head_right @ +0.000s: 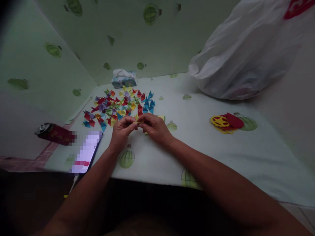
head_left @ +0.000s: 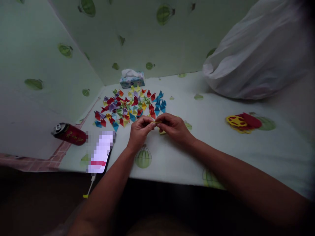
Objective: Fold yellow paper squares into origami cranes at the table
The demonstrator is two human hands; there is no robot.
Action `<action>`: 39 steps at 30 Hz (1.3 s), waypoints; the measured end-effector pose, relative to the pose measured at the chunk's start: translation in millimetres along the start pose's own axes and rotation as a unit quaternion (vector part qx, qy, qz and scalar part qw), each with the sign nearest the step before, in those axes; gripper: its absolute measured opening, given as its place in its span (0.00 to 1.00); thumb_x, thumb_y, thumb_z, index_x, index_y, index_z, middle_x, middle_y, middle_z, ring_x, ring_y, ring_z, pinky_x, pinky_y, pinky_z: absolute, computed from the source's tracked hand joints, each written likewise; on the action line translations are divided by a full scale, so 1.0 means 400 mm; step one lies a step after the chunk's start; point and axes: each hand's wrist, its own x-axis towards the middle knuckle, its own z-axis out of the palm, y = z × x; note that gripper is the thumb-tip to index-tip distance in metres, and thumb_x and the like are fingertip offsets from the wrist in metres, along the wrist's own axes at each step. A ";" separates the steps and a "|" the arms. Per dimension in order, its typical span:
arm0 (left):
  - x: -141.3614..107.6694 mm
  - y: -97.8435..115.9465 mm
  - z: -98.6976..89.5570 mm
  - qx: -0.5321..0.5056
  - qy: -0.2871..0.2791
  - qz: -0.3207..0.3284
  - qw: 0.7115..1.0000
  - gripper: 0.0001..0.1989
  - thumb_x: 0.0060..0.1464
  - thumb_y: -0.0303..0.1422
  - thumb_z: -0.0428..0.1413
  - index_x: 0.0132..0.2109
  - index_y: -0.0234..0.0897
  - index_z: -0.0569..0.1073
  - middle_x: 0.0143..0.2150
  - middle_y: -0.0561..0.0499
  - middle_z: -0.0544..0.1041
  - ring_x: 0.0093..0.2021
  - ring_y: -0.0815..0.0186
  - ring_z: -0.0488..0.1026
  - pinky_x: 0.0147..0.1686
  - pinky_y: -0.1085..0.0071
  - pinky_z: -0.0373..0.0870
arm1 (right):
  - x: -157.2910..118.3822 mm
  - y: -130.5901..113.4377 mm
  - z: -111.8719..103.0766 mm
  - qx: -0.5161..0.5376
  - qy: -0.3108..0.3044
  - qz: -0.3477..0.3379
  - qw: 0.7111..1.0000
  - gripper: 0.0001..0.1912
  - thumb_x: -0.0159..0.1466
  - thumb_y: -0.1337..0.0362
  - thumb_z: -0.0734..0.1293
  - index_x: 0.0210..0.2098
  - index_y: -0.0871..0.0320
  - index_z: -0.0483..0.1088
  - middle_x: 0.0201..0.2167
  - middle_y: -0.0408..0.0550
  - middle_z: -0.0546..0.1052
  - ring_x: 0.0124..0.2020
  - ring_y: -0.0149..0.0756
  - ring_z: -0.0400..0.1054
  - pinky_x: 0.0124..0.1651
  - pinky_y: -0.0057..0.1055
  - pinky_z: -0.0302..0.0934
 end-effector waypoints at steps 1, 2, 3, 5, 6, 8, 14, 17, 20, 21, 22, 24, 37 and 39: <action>0.000 0.000 0.000 -0.003 0.001 0.002 1.000 0.08 0.52 0.35 0.67 0.34 0.37 0.77 0.34 0.52 0.74 0.36 0.69 0.71 0.38 0.72 0.69 | 0.001 -0.001 -0.002 -0.016 0.002 -0.003 1.000 0.03 0.63 0.64 0.69 0.36 0.56 0.72 0.31 0.42 0.73 0.25 0.29 0.68 0.32 0.31 0.64; 0.001 0.000 0.001 -0.003 0.006 0.008 1.000 0.09 0.51 0.35 0.68 0.33 0.37 0.77 0.36 0.52 0.74 0.38 0.68 0.72 0.39 0.72 0.69 | 0.002 -0.003 -0.004 -0.035 0.008 -0.009 0.999 0.03 0.63 0.64 0.69 0.34 0.57 0.72 0.30 0.43 0.73 0.27 0.30 0.68 0.33 0.31 0.64; 0.001 0.001 0.002 0.000 0.011 0.016 1.000 0.09 0.50 0.35 0.68 0.32 0.37 0.77 0.37 0.51 0.74 0.40 0.67 0.72 0.40 0.72 0.69 | 0.003 -0.005 -0.006 -0.052 0.019 -0.018 0.998 0.03 0.62 0.64 0.70 0.33 0.57 0.72 0.31 0.44 0.73 0.29 0.32 0.69 0.35 0.32 0.64; 0.000 0.005 0.004 0.008 0.020 0.014 1.000 0.10 0.48 0.36 0.69 0.31 0.37 0.76 0.37 0.51 0.75 0.40 0.67 0.72 0.40 0.72 0.69 | 0.004 -0.011 -0.009 -0.063 0.037 -0.024 0.997 0.04 0.61 0.64 0.71 0.31 0.57 0.73 0.32 0.46 0.74 0.34 0.34 0.70 0.38 0.33 0.65; -0.001 0.007 0.005 0.009 0.020 0.000 1.000 0.11 0.49 0.36 0.69 0.31 0.37 0.76 0.35 0.52 0.75 0.38 0.68 0.72 0.38 0.73 0.69 | 0.005 -0.014 -0.010 -0.054 0.035 -0.012 0.998 0.04 0.61 0.64 0.71 0.31 0.58 0.73 0.32 0.46 0.74 0.34 0.34 0.70 0.37 0.33 0.65; -0.004 0.011 0.007 0.006 0.015 -0.036 0.999 0.12 0.50 0.38 0.68 0.32 0.36 0.76 0.30 0.54 0.74 0.31 0.70 0.69 0.35 0.73 0.67 | 0.004 -0.021 -0.011 -0.019 0.013 0.035 0.999 0.06 0.62 0.62 0.70 0.32 0.58 0.72 0.29 0.45 0.74 0.30 0.32 0.69 0.34 0.32 0.64; -0.003 0.013 0.007 -0.011 -0.024 -0.097 0.995 0.13 0.51 0.41 0.66 0.32 0.35 0.76 0.26 0.54 0.73 0.27 0.72 0.68 0.30 0.74 0.66 | 0.003 -0.031 -0.008 0.032 0.001 0.092 0.995 0.10 0.61 0.58 0.70 0.33 0.59 0.70 0.27 0.42 0.73 0.25 0.29 0.67 0.30 0.30 0.63; -0.002 0.012 0.007 -0.008 -0.014 -0.107 0.994 0.13 0.52 0.40 0.65 0.31 0.35 0.75 0.25 0.55 0.72 0.26 0.72 0.67 0.30 0.74 0.65 | 0.004 -0.027 -0.010 0.031 -0.002 0.115 0.993 0.12 0.62 0.55 0.69 0.31 0.58 0.68 0.24 0.41 0.71 0.23 0.29 0.67 0.29 0.30 0.62; -0.002 0.012 0.006 -0.001 -0.014 -0.109 0.994 0.13 0.51 0.40 0.65 0.31 0.35 0.75 0.26 0.55 0.73 0.27 0.72 0.68 0.30 0.74 0.65 | 0.005 -0.026 -0.014 -0.001 -0.004 0.121 0.993 0.15 0.62 0.55 0.69 0.26 0.58 0.66 0.21 0.40 0.70 0.22 0.29 0.65 0.28 0.29 0.59; -0.003 0.011 0.006 0.001 -0.016 -0.109 0.994 0.13 0.51 0.40 0.65 0.31 0.35 0.75 0.26 0.55 0.73 0.27 0.72 0.68 0.31 0.74 0.65 | 0.005 -0.026 -0.015 -0.013 -0.005 0.116 0.993 0.15 0.61 0.55 0.69 0.25 0.58 0.66 0.21 0.40 0.69 0.22 0.29 0.64 0.28 0.29 0.59; -0.004 0.011 0.006 0.003 -0.017 -0.108 0.994 0.12 0.52 0.40 0.65 0.30 0.36 0.75 0.26 0.55 0.73 0.27 0.72 0.68 0.31 0.73 0.65 | 0.006 -0.026 -0.015 -0.021 -0.006 0.112 0.994 0.15 0.61 0.56 0.69 0.25 0.58 0.66 0.21 0.41 0.69 0.22 0.29 0.64 0.28 0.29 0.58; -0.005 0.011 0.005 0.006 -0.014 -0.098 0.995 0.12 0.53 0.39 0.64 0.29 0.36 0.74 0.25 0.55 0.72 0.27 0.72 0.67 0.31 0.73 0.64 | 0.006 -0.028 -0.015 -0.020 -0.010 0.107 0.994 0.15 0.62 0.55 0.68 0.25 0.57 0.66 0.21 0.41 0.70 0.22 0.29 0.64 0.29 0.29 0.58; -0.008 0.026 0.014 -0.010 -0.002 -0.097 0.995 0.12 0.50 0.38 0.65 0.27 0.36 0.74 0.24 0.56 0.69 0.26 0.72 0.63 0.30 0.73 0.60 | 0.001 -0.027 -0.011 0.035 -0.004 0.112 0.993 0.22 0.64 0.44 0.67 0.29 0.57 0.66 0.24 0.43 0.73 0.23 0.30 0.68 0.29 0.30 0.62; -0.009 0.024 0.016 -0.029 0.006 -0.105 0.994 0.12 0.50 0.39 0.65 0.28 0.36 0.74 0.24 0.56 0.70 0.26 0.72 0.63 0.30 0.73 0.61 | 0.002 -0.026 -0.010 0.044 -0.012 0.116 0.992 0.22 0.61 0.45 0.70 0.29 0.57 0.65 0.24 0.42 0.72 0.23 0.29 0.67 0.28 0.29 0.61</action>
